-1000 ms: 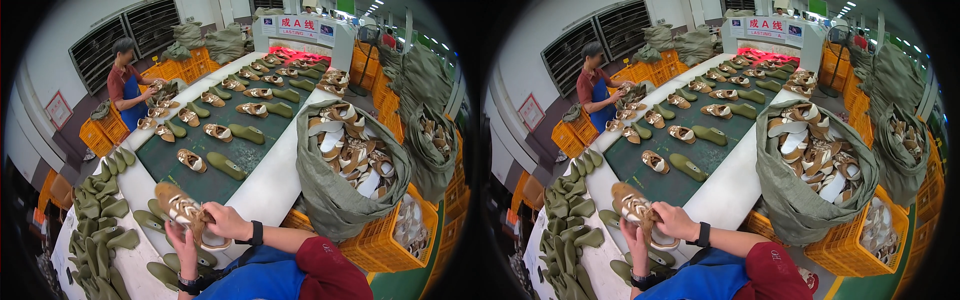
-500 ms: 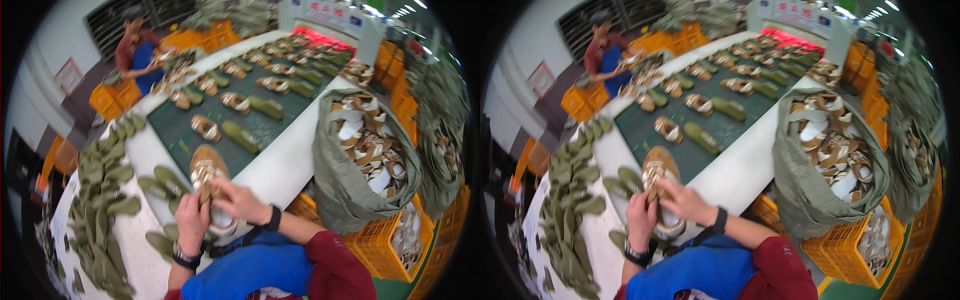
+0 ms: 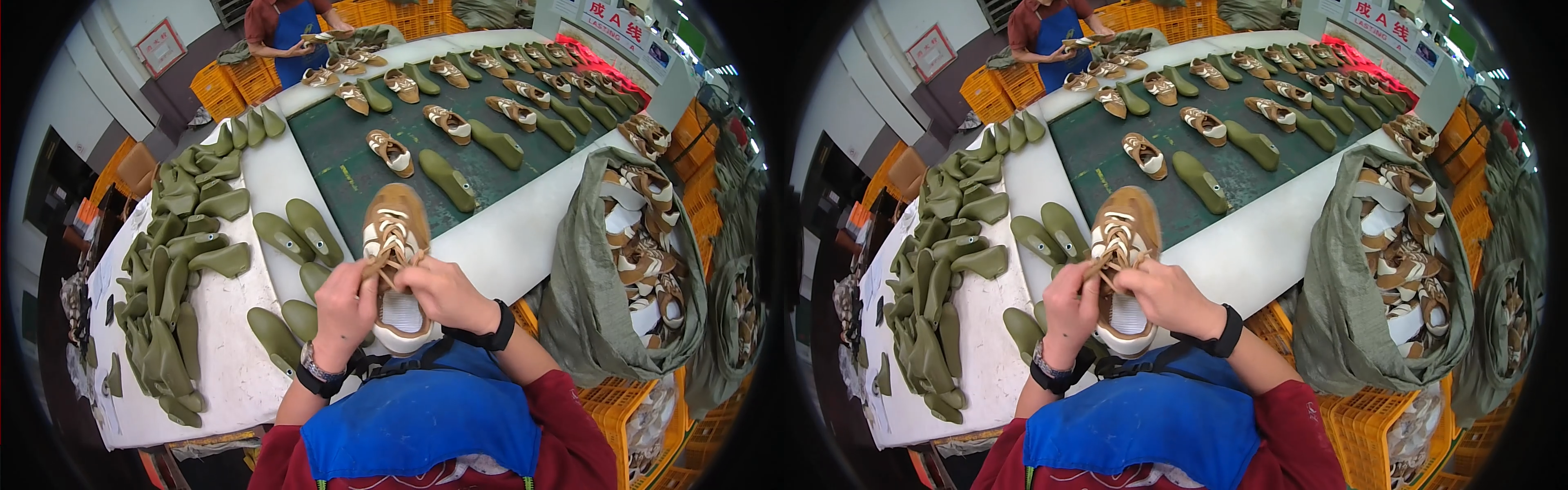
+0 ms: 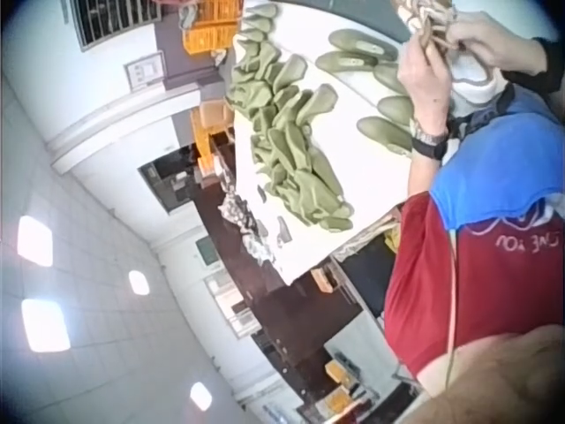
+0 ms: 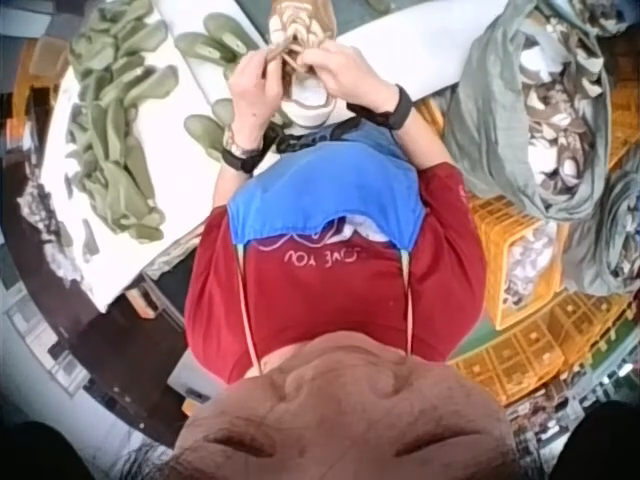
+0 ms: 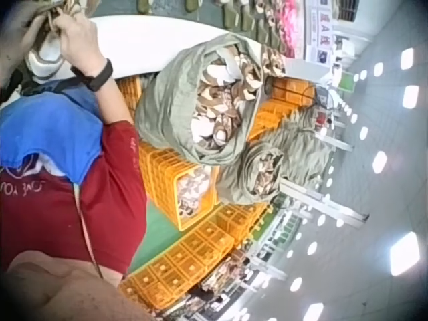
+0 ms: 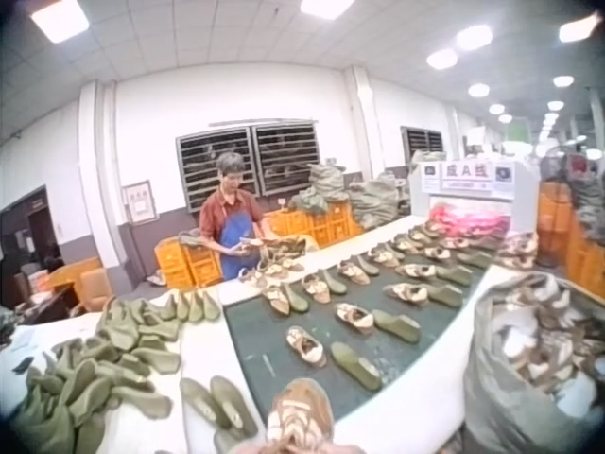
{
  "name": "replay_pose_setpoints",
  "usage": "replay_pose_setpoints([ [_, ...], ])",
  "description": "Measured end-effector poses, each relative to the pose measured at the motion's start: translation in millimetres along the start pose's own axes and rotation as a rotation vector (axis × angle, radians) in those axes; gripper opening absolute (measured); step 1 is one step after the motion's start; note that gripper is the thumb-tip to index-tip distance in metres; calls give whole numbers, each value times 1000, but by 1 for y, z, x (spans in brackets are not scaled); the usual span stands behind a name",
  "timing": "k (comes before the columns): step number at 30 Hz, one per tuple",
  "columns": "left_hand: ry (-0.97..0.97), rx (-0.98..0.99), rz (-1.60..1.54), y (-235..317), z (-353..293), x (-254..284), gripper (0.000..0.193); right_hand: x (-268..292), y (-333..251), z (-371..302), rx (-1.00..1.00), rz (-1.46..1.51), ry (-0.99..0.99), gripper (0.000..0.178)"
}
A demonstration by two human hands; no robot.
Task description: The recorder is placing shoe uppers onto shoe lasts and arranging them on a conveyor belt in a shoe factory.
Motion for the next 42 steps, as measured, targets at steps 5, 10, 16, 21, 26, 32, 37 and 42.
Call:
replay_pose_setpoints([
  [5, 21, 352, -263, -25, 6, 6, 28, -5, 5, -11, 53, 128, -119, 16],
  [10, -387, -77, 285, 2, 9, -27, 35, 6, 11, -12, -5, 12, 85, 19],
  [16, -439, -179, 378, 7, 6, -34, 21, 3, 18, -10, -203, 113, -6, 27],
  [21, -595, -223, 75, 6, -2, -16, 17, 22, 32, -21, -330, 422, 70, 31],
  [26, -498, -157, 262, -5, -14, -10, 21, -7, 27, -22, -167, 291, -103, 36],
  [32, -415, 126, 386, -53, -43, 15, 7, -31, 30, -91, -39, 371, -653, 62],
  [37, -231, 217, 480, -64, -48, 64, 7, -50, 14, -119, 29, 915, -1260, 55],
  [42, -158, 184, 471, -50, -40, 77, 12, -54, -9, -86, 434, 732, -1537, 68],
])
Point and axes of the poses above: each hand's wrist, its own z-axis towards the middle knuckle, its own x-axis out of the back of the hand, y = z × x, the point moved 4 cm from there along z, towards the middle knuckle, and after that the axes turned 15 degrees about -z, right-handed, at the moved point
